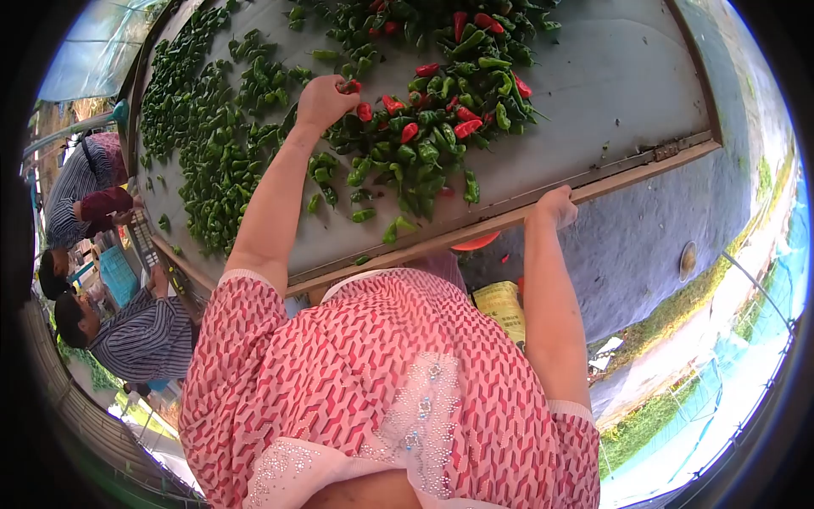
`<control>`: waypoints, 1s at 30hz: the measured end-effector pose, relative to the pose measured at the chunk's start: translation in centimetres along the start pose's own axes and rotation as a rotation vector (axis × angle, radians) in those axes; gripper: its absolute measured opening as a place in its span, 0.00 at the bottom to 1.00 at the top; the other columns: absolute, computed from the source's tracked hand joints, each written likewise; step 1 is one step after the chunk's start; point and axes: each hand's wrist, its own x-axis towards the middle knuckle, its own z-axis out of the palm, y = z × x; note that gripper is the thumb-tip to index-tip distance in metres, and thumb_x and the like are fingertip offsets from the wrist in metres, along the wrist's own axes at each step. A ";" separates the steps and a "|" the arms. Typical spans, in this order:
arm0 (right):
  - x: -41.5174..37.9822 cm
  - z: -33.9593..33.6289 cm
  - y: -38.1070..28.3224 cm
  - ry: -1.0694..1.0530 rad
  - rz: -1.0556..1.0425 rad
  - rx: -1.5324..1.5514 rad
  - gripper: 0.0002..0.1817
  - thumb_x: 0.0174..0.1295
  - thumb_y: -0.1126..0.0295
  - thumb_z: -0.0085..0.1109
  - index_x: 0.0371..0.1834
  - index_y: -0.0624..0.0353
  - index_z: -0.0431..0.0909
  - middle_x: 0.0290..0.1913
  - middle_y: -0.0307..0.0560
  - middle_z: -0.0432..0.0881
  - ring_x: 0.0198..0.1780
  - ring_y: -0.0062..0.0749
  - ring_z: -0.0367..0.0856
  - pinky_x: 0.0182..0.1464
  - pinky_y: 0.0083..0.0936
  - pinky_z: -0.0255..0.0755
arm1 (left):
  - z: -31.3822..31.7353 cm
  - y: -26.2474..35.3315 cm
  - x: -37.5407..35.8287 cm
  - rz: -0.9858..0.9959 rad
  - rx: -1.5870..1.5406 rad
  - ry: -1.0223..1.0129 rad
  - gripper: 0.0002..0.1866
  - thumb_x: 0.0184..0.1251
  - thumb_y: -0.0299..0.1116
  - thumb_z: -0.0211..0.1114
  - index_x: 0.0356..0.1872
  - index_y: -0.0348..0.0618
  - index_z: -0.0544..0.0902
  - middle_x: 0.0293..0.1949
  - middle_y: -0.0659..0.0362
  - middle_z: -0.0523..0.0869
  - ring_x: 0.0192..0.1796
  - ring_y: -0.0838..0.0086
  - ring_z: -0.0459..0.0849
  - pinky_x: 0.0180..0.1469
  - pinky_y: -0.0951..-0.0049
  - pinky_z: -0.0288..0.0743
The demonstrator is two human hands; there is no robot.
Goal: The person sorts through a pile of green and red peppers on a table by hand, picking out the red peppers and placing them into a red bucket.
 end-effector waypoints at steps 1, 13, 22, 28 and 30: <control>0.2 0.1 0.0 -0.009 0.011 0.015 0.30 0.62 0.59 0.53 0.52 0.83 0.73 0.54 0.69 0.80 0.52 0.57 0.82 0.53 0.43 0.77 | -0.7 -0.5 0.2 -0.129 -0.337 -0.037 0.14 0.56 0.35 0.68 0.42 0.41 0.81 0.36 0.54 0.88 0.38 0.61 0.87 0.34 0.64 0.80; 0.1 0.3 0.2 -0.005 0.005 0.042 0.28 0.61 0.60 0.52 0.48 0.83 0.74 0.50 0.69 0.81 0.47 0.56 0.83 0.50 0.44 0.78 | -1.0 -1.5 -2.0 -0.139 -0.138 -0.102 0.24 0.52 0.46 0.72 0.50 0.47 0.84 0.40 0.55 0.87 0.44 0.64 0.86 0.42 0.65 0.78; -0.5 0.1 -0.4 -0.036 0.005 0.076 0.26 0.60 0.61 0.50 0.44 0.83 0.75 0.47 0.69 0.82 0.44 0.57 0.84 0.47 0.45 0.80 | 0.7 -0.3 -1.1 0.115 -0.316 -0.015 0.21 0.48 0.38 0.70 0.48 0.50 0.85 0.41 0.57 0.88 0.43 0.60 0.85 0.45 0.64 0.79; 1.5 0.8 1.4 -0.051 -0.064 0.094 0.29 0.59 0.60 0.53 0.48 0.84 0.73 0.48 0.70 0.82 0.45 0.56 0.85 0.47 0.45 0.79 | 1.5 4.2 -1.7 0.622 0.162 -0.082 0.20 0.47 0.29 0.66 0.46 0.54 0.86 0.40 0.60 0.87 0.44 0.62 0.84 0.46 0.64 0.79; -0.2 -0.6 0.7 -0.109 -0.102 0.163 0.33 0.58 0.59 0.56 0.55 0.83 0.69 0.52 0.69 0.80 0.51 0.57 0.81 0.53 0.44 0.75 | 1.4 4.3 -1.7 0.647 0.227 -0.096 0.19 0.48 0.29 0.67 0.46 0.53 0.86 0.40 0.60 0.86 0.47 0.62 0.83 0.47 0.65 0.79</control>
